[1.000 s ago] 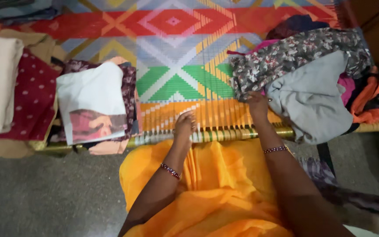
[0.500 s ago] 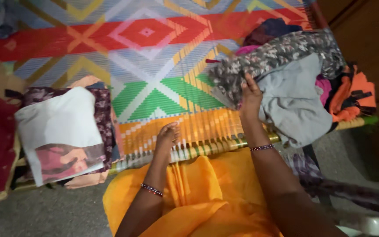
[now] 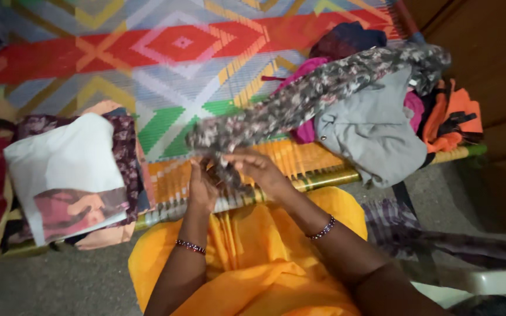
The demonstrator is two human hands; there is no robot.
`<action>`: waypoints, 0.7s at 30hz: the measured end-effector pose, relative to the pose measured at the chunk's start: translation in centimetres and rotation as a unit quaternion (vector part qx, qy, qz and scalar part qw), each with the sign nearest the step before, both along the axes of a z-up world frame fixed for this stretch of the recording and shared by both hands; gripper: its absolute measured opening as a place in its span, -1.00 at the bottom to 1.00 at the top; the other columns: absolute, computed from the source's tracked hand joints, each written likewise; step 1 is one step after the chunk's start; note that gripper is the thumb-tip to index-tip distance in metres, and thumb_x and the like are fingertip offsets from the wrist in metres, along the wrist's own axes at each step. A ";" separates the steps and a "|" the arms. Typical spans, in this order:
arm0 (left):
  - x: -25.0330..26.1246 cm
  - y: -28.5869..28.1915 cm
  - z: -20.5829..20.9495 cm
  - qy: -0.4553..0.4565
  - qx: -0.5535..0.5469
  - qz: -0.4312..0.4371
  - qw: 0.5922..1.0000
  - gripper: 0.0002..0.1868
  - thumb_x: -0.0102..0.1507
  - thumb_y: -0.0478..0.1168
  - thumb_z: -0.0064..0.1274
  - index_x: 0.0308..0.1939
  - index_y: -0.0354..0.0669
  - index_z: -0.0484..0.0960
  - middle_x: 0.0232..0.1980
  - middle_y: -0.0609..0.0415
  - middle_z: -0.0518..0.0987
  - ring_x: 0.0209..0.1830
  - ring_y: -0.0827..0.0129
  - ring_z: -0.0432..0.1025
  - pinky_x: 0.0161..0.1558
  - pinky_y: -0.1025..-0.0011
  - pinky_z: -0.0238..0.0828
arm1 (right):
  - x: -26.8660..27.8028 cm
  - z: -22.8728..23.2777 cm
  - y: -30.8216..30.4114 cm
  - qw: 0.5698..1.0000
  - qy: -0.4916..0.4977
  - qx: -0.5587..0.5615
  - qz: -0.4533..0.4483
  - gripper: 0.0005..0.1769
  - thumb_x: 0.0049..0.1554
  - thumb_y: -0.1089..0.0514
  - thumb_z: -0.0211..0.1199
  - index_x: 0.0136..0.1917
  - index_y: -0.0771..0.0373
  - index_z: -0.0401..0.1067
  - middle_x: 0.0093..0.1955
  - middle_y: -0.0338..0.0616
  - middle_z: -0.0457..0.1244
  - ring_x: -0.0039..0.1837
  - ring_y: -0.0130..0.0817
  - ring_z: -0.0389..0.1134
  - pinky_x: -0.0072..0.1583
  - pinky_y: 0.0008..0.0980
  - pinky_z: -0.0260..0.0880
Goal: The person folds a floral-patterned cloth, a light grey shirt, and a pink garment one by one on a woven cot. Each item is smoothed, folded into a compact rectangle, and placed on a growing stack to the left.
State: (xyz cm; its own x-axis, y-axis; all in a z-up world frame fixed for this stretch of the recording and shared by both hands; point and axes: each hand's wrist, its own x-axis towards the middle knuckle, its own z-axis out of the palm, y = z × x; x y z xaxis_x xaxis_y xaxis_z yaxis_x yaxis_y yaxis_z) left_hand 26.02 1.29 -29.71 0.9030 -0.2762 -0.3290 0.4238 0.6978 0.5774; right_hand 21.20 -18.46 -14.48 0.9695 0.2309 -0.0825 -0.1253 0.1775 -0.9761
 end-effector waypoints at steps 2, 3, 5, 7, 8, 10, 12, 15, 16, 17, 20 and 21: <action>0.4 0.9 -1.2 0.034 0.011 0.023 0.999 -0.37 0.34 0.14 -0.14 0.39 -0.11 0.39 0.12 0.12 0.56 0.04 0.36 0.47 0.05 0.34 0.40 | -0.5 -2.2 0.7 0.990 0.124 -0.002 0.060 -0.52 0.21 -0.03 0.26 0.32 0.24 0.47 0.44 -0.40 0.22 0.28 -0.41 0.42 0.31 -0.29 0.42; 0.7 1.3 -1.9 0.052 0.056 0.029 0.997 -0.41 0.32 0.07 -0.10 0.37 -0.12 0.39 0.14 0.13 0.56 0.06 0.37 0.47 0.07 0.35 0.39 | -0.6 -3.4 0.4 0.990 0.113 -0.030 0.079 -0.52 0.21 -0.03 0.27 0.32 0.24 0.48 0.34 -0.28 0.30 0.26 -0.39 0.43 0.31 -0.30 0.42; 1.0 1.9 -3.4 0.029 0.182 0.050 0.981 -0.46 0.29 -0.07 -0.03 0.34 -0.13 0.39 0.17 0.16 0.57 0.11 0.39 0.46 0.12 0.36 0.37 | -1.1 -5.9 -1.4 0.985 0.094 -0.082 0.117 -0.53 0.22 -0.02 0.30 0.32 0.25 0.51 0.15 -0.05 0.45 0.22 -0.35 0.46 0.31 -0.31 0.41; 1.5 2.1 -4.3 -0.016 0.281 0.112 0.953 -0.55 0.32 -0.29 0.08 0.29 -0.18 0.45 0.18 0.18 0.54 0.14 0.43 0.41 0.15 0.42 0.31 | -0.6 -8.1 -3.6 0.994 0.101 -0.034 0.035 -0.56 0.22 0.02 0.31 0.30 0.27 0.51 0.12 -0.15 0.39 0.16 -0.38 0.41 0.18 -0.33 0.43; 1.9 2.5 -4.4 -0.023 0.261 0.151 0.953 -0.63 0.34 -0.34 0.06 0.24 -0.26 0.50 0.16 0.12 0.54 0.12 0.39 0.40 0.16 0.41 0.32 | 0.4 -9.1 -5.1 0.997 0.070 -0.003 -0.008 -0.56 0.21 0.08 0.35 0.31 0.27 0.49 0.11 -0.22 0.36 0.14 -0.41 0.37 0.15 -0.37 0.39; 2.4 3.7 -3.9 -0.038 0.288 0.213 0.933 -0.70 0.38 -0.36 0.02 0.20 -0.30 0.57 0.14 0.04 0.56 0.08 0.34 0.40 0.14 0.39 0.32 | 2.1 -11.0 -7.5 0.984 0.115 -0.011 -0.135 -0.58 0.17 0.14 0.37 0.28 0.20 0.46 0.06 -0.31 0.33 0.08 -0.44 0.36 0.10 -0.41 0.41; 2.6 5.4 -2.4 -0.050 0.376 0.260 0.888 -0.70 0.40 -0.32 -0.02 0.21 -0.23 0.59 0.15 0.01 0.59 0.06 0.31 0.41 0.10 0.38 0.32 | 3.3 -12.3 -10.5 0.952 0.191 -0.020 -0.240 -0.62 0.13 0.16 0.34 0.23 0.11 0.44 0.02 -0.31 0.34 0.03 -0.40 0.39 0.06 -0.39 0.46; 1.8 7.0 0.8 -0.094 0.538 0.357 0.757 -0.71 0.44 -0.37 -0.05 0.25 -0.24 0.54 0.18 0.00 0.63 0.13 0.30 0.51 0.21 0.36 0.37 | 4.3 -13.8 -14.7 0.937 0.159 0.091 -0.298 -0.63 0.15 0.23 0.34 0.21 0.06 0.39 0.03 -0.28 0.33 -0.01 -0.34 0.38 0.02 -0.33 0.45; 1.5 7.2 2.0 -0.087 0.572 0.364 0.729 -0.64 0.40 -0.40 -0.07 0.29 -0.23 0.52 0.18 -0.03 0.61 0.12 0.25 0.51 0.18 0.33 0.38 | 4.6 -14.4 -15.5 0.933 0.123 0.141 -0.307 -0.62 0.19 0.24 0.36 0.23 0.05 0.36 0.03 -0.27 0.31 -0.01 -0.35 0.37 0.02 -0.33 0.44; 1.4 7.2 3.2 -0.081 0.605 0.371 0.700 -0.56 0.35 -0.43 -0.08 0.32 -0.23 0.50 0.18 -0.06 0.60 0.11 0.20 0.51 0.15 0.31 0.39 | 4.9 -14.9 -16.3 0.926 0.087 0.190 -0.314 -0.61 0.22 0.25 0.38 0.25 0.05 0.33 0.04 -0.26 0.29 0.00 -0.36 0.36 0.02 -0.33 0.42; 0.8 5.6 6.5 -0.126 0.707 0.318 0.619 -0.46 0.25 -0.44 0.00 0.35 -0.27 0.48 0.24 -0.25 0.49 0.08 0.05 0.48 0.13 0.22 0.40 | 6.4 -15.9 -18.0 0.895 0.128 0.111 -0.412 -0.57 0.20 0.18 0.32 0.28 -0.02 0.25 0.06 -0.34 0.33 -0.04 -0.47 0.37 0.00 -0.37 0.48; 0.6 4.9 7.4 -0.150 0.738 0.286 0.592 -0.43 0.23 -0.43 0.05 0.35 -0.29 0.47 0.27 -0.33 0.44 0.07 -0.01 0.47 0.13 0.18 0.39 | 6.9 -16.2 -18.2 0.888 0.133 0.115 -0.424 -0.54 0.20 0.17 0.34 0.29 -0.03 0.23 0.03 -0.34 0.32 -0.07 -0.47 0.35 -0.03 -0.37 0.46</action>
